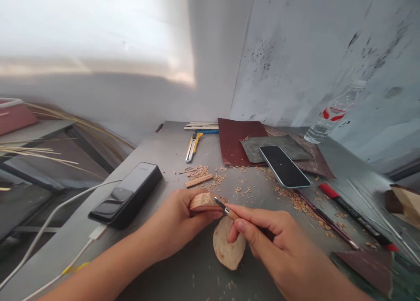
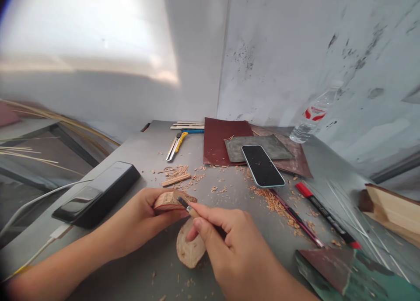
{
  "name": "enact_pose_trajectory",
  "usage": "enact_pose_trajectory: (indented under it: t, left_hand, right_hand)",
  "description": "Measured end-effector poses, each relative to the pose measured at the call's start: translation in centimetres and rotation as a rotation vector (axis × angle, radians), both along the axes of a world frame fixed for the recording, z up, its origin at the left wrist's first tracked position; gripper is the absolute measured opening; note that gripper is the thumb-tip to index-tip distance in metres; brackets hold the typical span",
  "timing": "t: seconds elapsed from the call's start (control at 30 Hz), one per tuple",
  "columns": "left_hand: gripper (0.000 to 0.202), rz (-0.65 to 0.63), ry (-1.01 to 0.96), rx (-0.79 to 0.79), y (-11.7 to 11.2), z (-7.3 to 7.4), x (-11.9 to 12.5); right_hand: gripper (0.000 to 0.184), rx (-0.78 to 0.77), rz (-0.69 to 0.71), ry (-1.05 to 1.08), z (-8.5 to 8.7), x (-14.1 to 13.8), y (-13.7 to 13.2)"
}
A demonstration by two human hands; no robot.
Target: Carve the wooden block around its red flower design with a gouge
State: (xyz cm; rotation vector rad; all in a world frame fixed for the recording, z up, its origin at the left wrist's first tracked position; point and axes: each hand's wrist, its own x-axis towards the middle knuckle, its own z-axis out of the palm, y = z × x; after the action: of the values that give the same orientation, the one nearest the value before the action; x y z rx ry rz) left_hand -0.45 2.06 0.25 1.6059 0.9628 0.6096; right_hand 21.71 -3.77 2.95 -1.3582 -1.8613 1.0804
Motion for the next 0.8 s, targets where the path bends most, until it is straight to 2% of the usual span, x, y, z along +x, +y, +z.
enact_pose_trajectory:
  t: [0.2, 0.3, 0.43, 0.53, 0.63, 0.8]
  left_hand:
    - [0.014, -0.047, 0.012, 0.024, 0.2, 0.3, -0.2]
    - [0.017, 0.007, -0.023, 0.027, 0.1, 0.3, -0.1]
    - [0.030, 0.088, -0.134, -0.102, -0.2, 0.1, -0.2]
    - [0.041, 0.166, -0.221, -0.148, -0.3, 0.4, -0.4]
    - [0.044, 0.244, -0.326, -0.209, -0.3, 0.8, -0.5]
    - [0.046, 0.246, -0.446, -0.389, -0.3, 0.4, -0.4]
  right_hand:
    - [0.039, -0.020, -0.021, 0.068, 1.0, 0.4, 0.3]
    - [0.031, -0.007, -0.078, 0.065, 1.6, 0.5, 0.7]
    - [0.034, -0.055, -0.125, 0.056, 1.4, 0.6, 0.7]
    - [0.035, -0.088, -0.103, 0.057, 0.9, 0.7, 0.5]
    - [0.029, -0.062, -0.086, 0.048, 0.6, 0.7, 0.4]
    - [0.026, -0.014, -0.021, -0.005, 0.4, 0.5, 0.2]
